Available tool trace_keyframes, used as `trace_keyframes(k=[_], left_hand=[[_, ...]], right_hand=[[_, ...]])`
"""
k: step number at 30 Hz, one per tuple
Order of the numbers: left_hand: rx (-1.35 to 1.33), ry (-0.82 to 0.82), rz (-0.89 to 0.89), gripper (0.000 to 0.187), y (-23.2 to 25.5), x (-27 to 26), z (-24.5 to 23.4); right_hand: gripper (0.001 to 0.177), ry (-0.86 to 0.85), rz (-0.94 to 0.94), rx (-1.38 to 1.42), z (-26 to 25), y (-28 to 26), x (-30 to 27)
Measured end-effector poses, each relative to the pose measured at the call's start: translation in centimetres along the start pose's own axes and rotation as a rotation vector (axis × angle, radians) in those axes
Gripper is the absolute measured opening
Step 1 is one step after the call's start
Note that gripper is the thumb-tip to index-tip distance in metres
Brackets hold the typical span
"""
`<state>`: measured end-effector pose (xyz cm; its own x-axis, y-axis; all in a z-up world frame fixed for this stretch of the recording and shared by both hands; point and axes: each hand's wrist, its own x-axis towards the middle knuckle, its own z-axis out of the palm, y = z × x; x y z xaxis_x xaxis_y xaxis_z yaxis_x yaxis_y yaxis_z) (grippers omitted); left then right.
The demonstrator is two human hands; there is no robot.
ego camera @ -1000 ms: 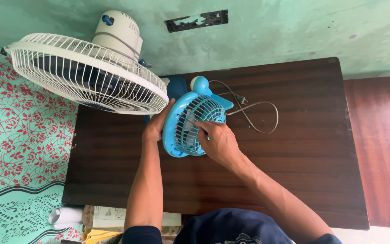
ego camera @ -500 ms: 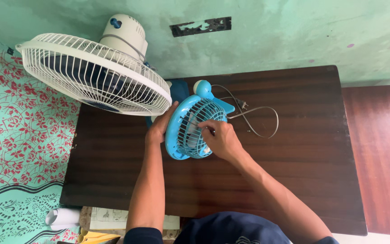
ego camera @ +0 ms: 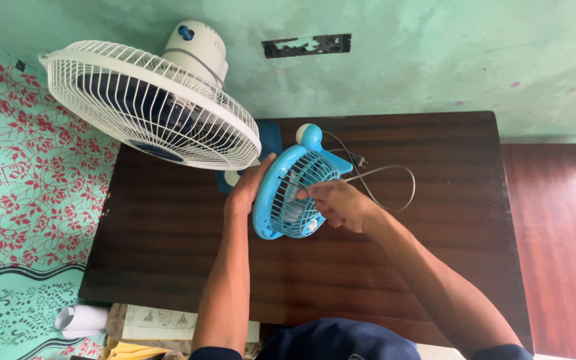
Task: The person uses a screwdriver to remove screws from the front grille of a small blue electric fan, then detaches the grille and removes the fan blades. The removed parts are placed on the table next to the fan.
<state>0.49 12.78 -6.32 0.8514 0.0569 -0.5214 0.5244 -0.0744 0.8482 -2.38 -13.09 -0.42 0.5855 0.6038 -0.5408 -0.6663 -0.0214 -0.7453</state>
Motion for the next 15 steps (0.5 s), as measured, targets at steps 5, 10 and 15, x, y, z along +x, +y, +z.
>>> trace_keyframes(k=[5, 10, 15], left_hand=[[0.008, -0.002, 0.029, 0.068, -0.7, -0.3, 0.5], [0.115, 0.002, 0.132, 0.078, -0.6, -1.6, 1.4], [0.272, -0.011, 0.28, 0.085, 0.2, -4.3, 2.8]], right_hand=[[0.038, 0.439, -0.817, -1.619, 1.1, 2.1, -1.6], [0.015, 0.565, -0.893, -1.358, 0.4, 1.4, -2.3], [0.016, 0.271, -0.912, -0.912, -1.5, 1.0, -1.3]])
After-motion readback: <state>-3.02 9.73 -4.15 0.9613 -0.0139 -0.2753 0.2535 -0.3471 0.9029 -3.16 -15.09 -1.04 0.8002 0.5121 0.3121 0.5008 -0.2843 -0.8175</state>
